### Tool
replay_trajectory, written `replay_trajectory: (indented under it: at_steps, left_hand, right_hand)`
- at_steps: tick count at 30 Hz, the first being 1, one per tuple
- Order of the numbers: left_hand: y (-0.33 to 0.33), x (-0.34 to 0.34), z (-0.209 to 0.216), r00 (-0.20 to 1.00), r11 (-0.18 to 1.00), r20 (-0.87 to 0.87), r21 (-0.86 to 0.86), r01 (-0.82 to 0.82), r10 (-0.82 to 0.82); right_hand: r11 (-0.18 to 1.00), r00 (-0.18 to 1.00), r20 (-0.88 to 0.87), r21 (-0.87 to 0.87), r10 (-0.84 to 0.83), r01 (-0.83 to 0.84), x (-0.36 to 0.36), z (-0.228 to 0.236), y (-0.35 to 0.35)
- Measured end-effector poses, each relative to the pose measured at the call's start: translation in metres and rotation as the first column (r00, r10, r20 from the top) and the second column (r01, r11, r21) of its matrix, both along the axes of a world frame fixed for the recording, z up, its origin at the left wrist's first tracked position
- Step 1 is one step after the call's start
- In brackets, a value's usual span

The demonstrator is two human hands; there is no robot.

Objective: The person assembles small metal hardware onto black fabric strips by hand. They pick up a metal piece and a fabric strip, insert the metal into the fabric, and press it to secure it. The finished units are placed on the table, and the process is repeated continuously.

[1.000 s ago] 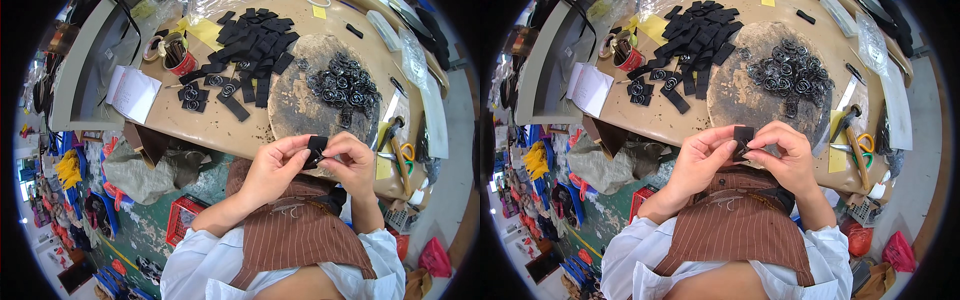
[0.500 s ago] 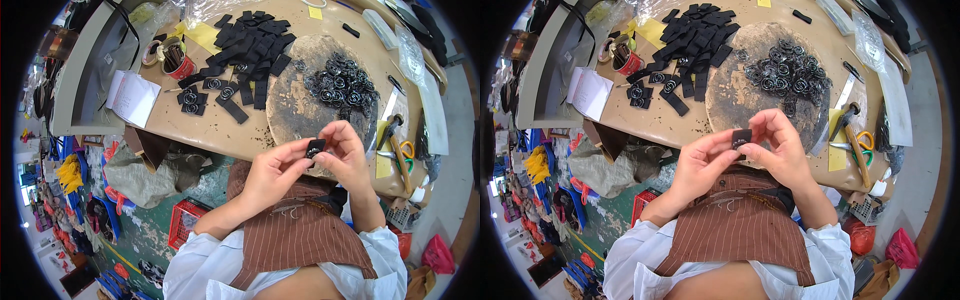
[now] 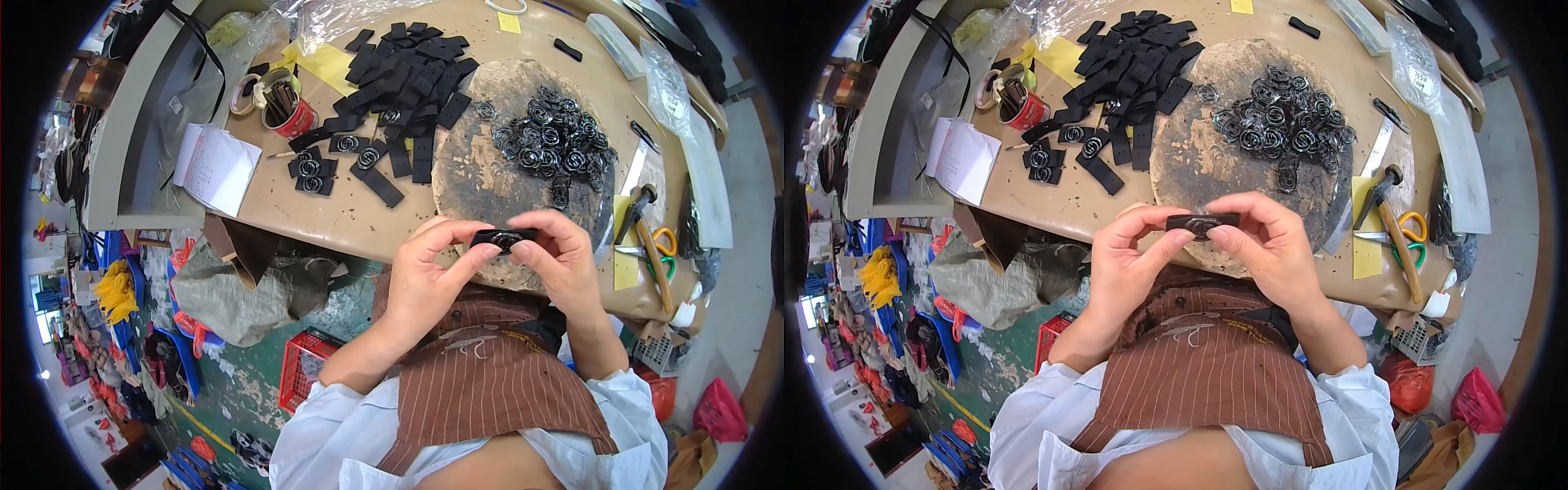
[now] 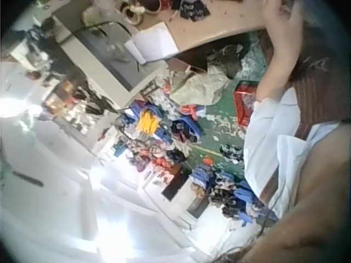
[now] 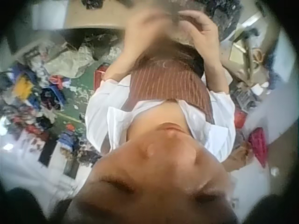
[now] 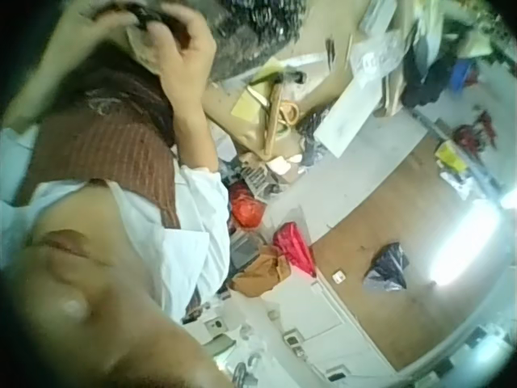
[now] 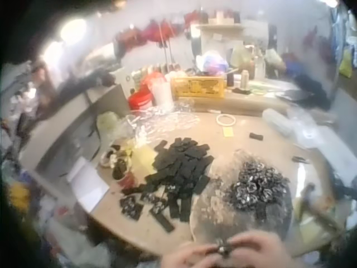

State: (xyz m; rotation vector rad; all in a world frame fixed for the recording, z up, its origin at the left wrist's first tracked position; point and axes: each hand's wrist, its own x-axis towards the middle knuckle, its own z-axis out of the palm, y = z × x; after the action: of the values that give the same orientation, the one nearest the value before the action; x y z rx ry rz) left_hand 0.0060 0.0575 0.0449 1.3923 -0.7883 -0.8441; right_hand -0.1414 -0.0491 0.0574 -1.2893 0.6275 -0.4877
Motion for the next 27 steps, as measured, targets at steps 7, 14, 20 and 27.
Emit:
replay_trajectory:
  at_steps: [7, 14, 20, 27]
  left_hand:
    - [-0.004, -0.005, -0.001, 0.947, 0.998, 0.318, 0.034, -0.053, 0.04]
    - [-0.007, -0.012, -0.013, 0.928, 0.999, -0.371, -0.03, 0.028, -0.037]
    - [0.002, -0.001, -0.011, 0.993, 0.989, 0.104, -0.128, 0.075, -0.062]
    - [0.011, -0.002, -0.013, 0.96, 0.996, 0.281, -0.078, 0.04, -0.017]
  right_hand:
    - [0.967, 0.967, 0.154, -0.122, -0.204, 0.224, 0.01, -0.013, 0.01]
    - [0.982, 0.991, 0.047, -0.137, -0.127, 0.132, 0.011, -0.01, 0.007]
    - [0.989, 0.997, 0.076, -0.145, -0.009, 0.02, 0.009, -0.002, 0.006]
    - [0.996, 0.981, 0.187, -0.088, 0.043, -0.027, 0.014, 0.001, 0.009]
